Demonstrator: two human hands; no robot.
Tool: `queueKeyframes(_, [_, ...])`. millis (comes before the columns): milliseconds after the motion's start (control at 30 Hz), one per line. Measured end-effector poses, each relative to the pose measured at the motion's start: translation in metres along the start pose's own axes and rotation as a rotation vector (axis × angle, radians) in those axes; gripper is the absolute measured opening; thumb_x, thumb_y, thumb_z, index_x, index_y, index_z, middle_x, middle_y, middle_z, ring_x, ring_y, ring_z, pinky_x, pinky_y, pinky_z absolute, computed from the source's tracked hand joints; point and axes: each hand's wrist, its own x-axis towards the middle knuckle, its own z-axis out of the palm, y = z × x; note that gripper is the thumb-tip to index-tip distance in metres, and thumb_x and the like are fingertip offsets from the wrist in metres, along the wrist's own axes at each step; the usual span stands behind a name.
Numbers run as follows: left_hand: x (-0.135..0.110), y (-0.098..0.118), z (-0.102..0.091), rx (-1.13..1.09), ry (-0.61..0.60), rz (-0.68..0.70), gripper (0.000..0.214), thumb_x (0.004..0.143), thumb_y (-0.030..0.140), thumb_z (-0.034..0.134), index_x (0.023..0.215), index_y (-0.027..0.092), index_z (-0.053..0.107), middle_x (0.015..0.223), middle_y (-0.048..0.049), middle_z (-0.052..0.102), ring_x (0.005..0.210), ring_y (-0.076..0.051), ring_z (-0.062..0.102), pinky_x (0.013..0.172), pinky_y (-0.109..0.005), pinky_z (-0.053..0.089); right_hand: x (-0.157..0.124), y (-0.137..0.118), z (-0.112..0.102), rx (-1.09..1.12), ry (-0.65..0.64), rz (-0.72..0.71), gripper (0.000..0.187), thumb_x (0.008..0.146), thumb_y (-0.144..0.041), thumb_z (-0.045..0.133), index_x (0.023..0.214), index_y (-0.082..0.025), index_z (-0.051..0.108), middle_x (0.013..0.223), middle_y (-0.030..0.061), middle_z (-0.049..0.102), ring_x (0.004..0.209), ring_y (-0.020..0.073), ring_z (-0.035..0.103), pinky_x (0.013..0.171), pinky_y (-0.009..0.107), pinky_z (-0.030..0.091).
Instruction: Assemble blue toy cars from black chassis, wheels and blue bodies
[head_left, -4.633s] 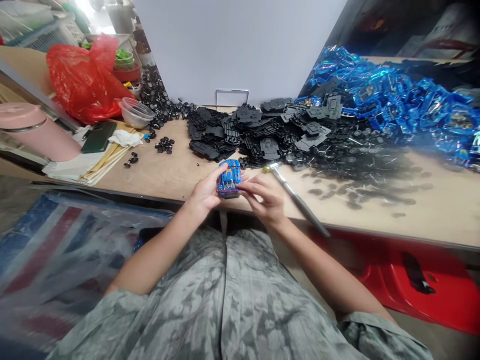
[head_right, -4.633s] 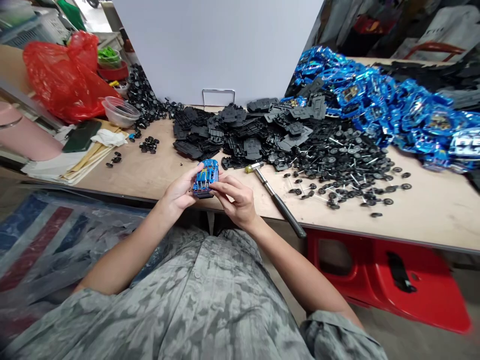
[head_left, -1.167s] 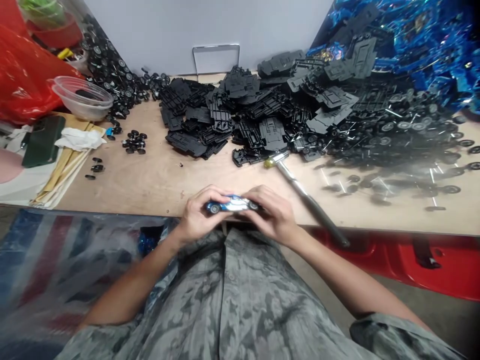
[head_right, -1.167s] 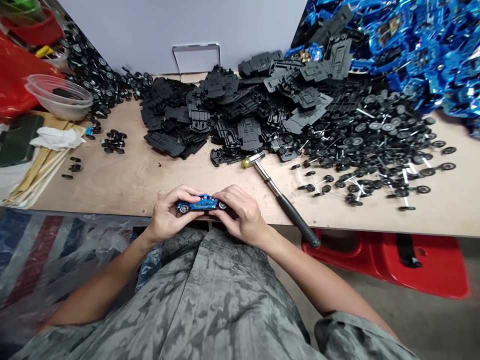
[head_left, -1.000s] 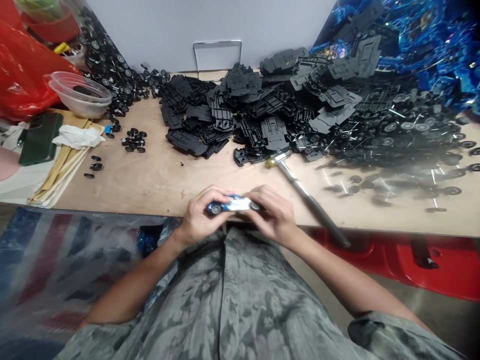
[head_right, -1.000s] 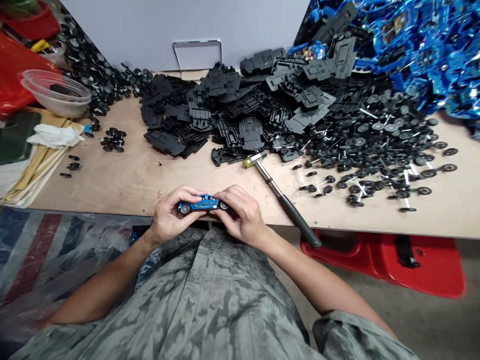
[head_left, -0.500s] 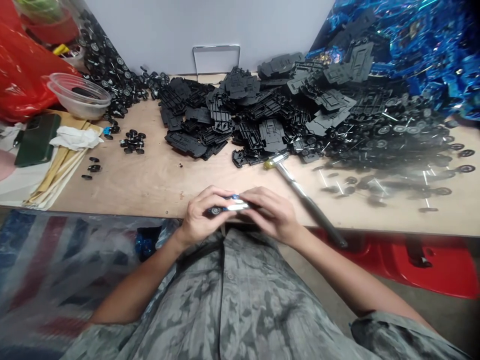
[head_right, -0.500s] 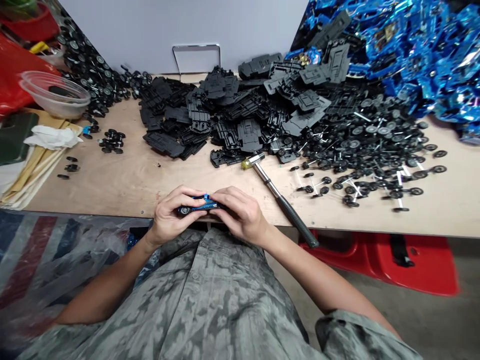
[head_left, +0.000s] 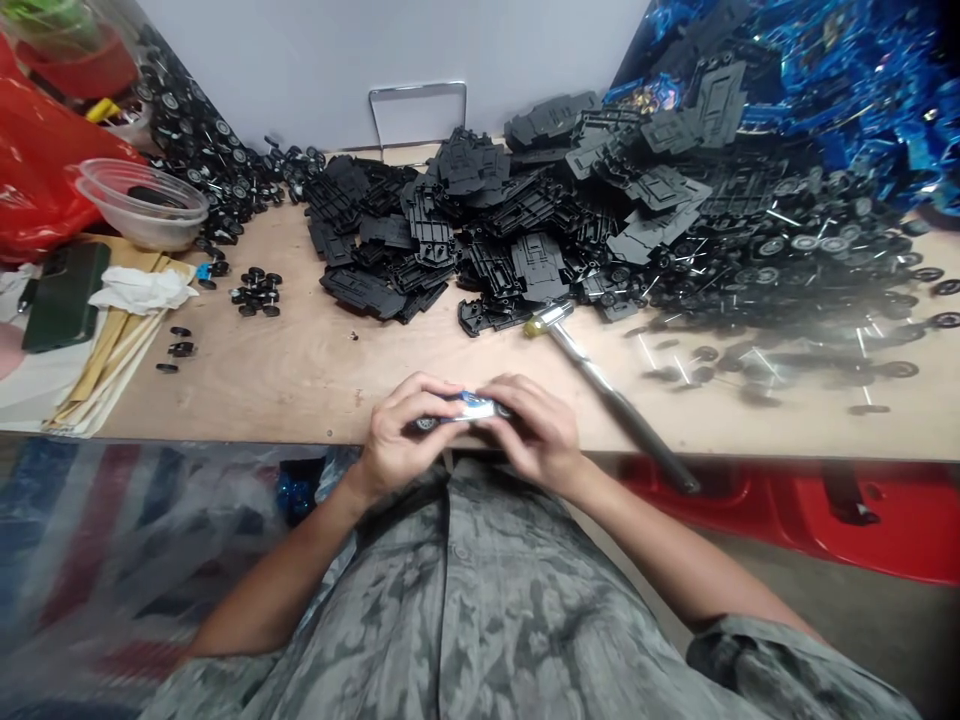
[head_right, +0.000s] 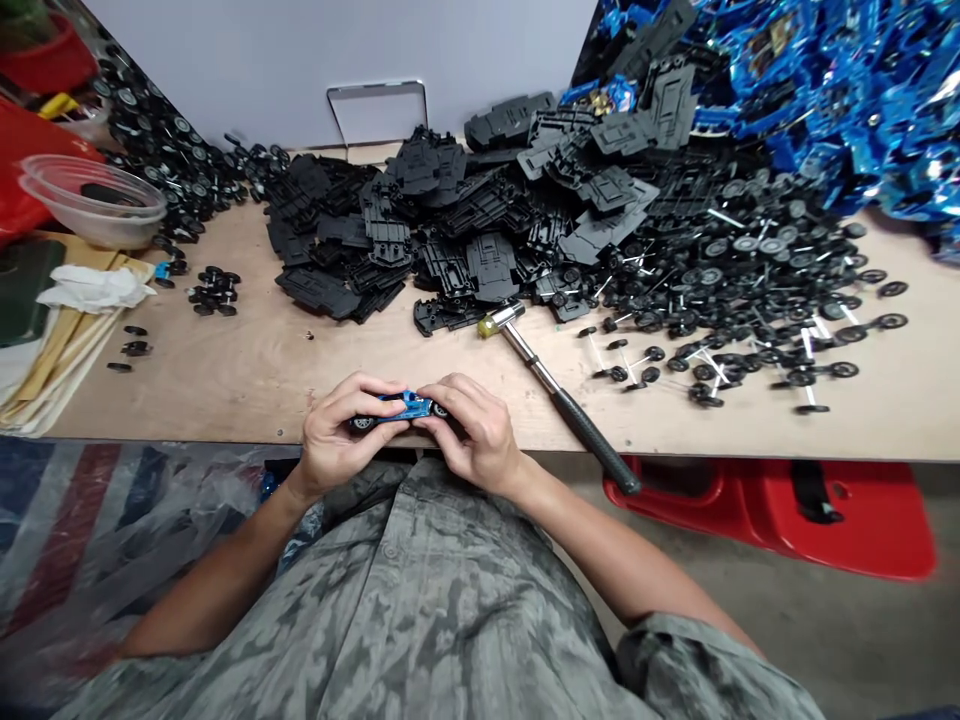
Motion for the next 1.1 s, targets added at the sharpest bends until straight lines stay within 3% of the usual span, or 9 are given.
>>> queueKeyframes(200, [0.009, 0.003, -0.004, 0.023, -0.004, -0.052, 0.010, 0.085, 0.021, 0.080, 0.095, 0.019, 0.076, 0.099, -0.0083, 0.074, 0.092, -0.018, 0.073, 0.085, -0.031, 0.060, 0.000, 0.002, 0.001, -0.002, 0.033, 0.022, 0.021, 0.094, -0.017, 0.066, 0.115, -0.016, 0.069, 0.096, 0.0115, 0.073, 0.087, 0.0222, 0.069, 0.077, 0.036, 0.059])
queueKeyframes(267, [0.010, 0.005, 0.000, -0.019, 0.062, -0.151, 0.023, 0.082, 0.025, 0.083, 0.102, 0.018, 0.073, 0.098, -0.0069, 0.075, 0.094, -0.018, 0.073, 0.087, -0.031, 0.059, 0.002, 0.000, 0.000, 0.020, 0.069, 0.110, 0.016, 0.094, -0.019, 0.067, 0.109, -0.018, 0.071, 0.095, 0.0093, 0.074, 0.085, 0.0210, 0.070, 0.077, 0.034, 0.059])
queueKeyframes(400, [0.005, 0.010, 0.025, -0.386, 0.248, -0.311, 0.057, 0.079, 0.038, 0.087, 0.126, 0.019, 0.061, 0.114, -0.0097, 0.076, 0.105, -0.022, 0.073, 0.094, -0.035, 0.060, 0.001, -0.010, 0.009, 0.176, 0.217, 0.334, 0.013, 0.094, -0.027, 0.069, 0.104, -0.019, 0.073, 0.097, 0.0076, 0.076, 0.090, 0.0211, 0.072, 0.080, 0.033, 0.060])
queueKeyframes(533, [-0.001, 0.019, 0.049, -0.515, 0.317, -0.297, 0.040, 0.095, 0.048, 0.068, 0.121, 0.017, 0.064, 0.119, -0.0141, 0.076, 0.113, -0.026, 0.073, 0.105, -0.044, 0.057, -0.009, -0.015, 0.024, 0.372, 0.315, 0.387, 0.020, 0.095, -0.034, 0.069, 0.109, -0.019, 0.070, 0.106, 0.0089, 0.076, 0.101, 0.0221, 0.073, 0.089, 0.034, 0.061])
queueKeyframes(667, [0.000, 0.029, 0.036, -0.293, 0.281, -0.170, 0.031, 0.093, 0.035, 0.073, 0.119, 0.018, 0.066, 0.120, -0.0128, 0.076, 0.114, -0.027, 0.073, 0.104, -0.043, 0.058, -0.004, -0.019, 0.003, 0.331, 0.204, 0.287, 0.026, 0.092, -0.033, 0.075, 0.115, -0.023, 0.068, 0.111, 0.0086, 0.070, 0.106, 0.0220, 0.071, 0.094, 0.037, 0.062])
queueKeyframes(733, [0.003, 0.032, 0.022, -0.142, 0.168, -0.007, 0.032, 0.091, 0.028, 0.075, 0.120, 0.020, 0.065, 0.120, -0.0124, 0.075, 0.113, -0.027, 0.073, 0.102, -0.042, 0.059, 0.009, -0.025, -0.020, 0.241, 0.112, 0.164, 0.047, 0.088, -0.032, 0.079, 0.131, -0.025, 0.062, 0.121, 0.0106, 0.066, 0.111, 0.0238, 0.067, 0.098, 0.042, 0.060])
queueKeyframes(800, [0.007, 0.032, 0.010, -0.018, 0.037, 0.159, 0.037, 0.089, 0.024, 0.076, 0.124, 0.022, 0.063, 0.118, -0.0119, 0.075, 0.110, -0.026, 0.074, 0.099, -0.041, 0.061, 0.027, -0.034, -0.044, 0.130, -0.100, -0.013, 0.056, 0.087, -0.034, 0.081, 0.138, -0.023, 0.058, 0.123, 0.0129, 0.065, 0.113, 0.0260, 0.065, 0.098, 0.044, 0.059])
queueKeyframes(900, [0.010, 0.030, 0.003, 0.102, -0.088, 0.278, 0.043, 0.088, 0.019, 0.073, 0.129, 0.022, 0.060, 0.115, -0.0121, 0.074, 0.107, -0.027, 0.074, 0.095, -0.040, 0.062, 0.049, -0.046, -0.065, -0.002, -0.330, -0.172, 0.034, 0.093, -0.037, 0.074, 0.120, -0.018, 0.065, 0.106, 0.0116, 0.068, 0.098, 0.0236, 0.065, 0.085, 0.039, 0.058])
queueKeyframes(1100, [0.010, 0.024, 0.005, 0.086, -0.214, 0.315, 0.040, 0.089, 0.019, 0.072, 0.127, 0.019, 0.059, 0.110, -0.0126, 0.073, 0.101, -0.025, 0.073, 0.089, -0.036, 0.061, 0.046, -0.052, -0.063, -0.076, -0.428, -0.232, 0.016, 0.101, -0.028, 0.058, 0.111, -0.016, 0.060, 0.091, 0.0091, 0.063, 0.081, 0.0198, 0.057, 0.071, 0.033, 0.049])
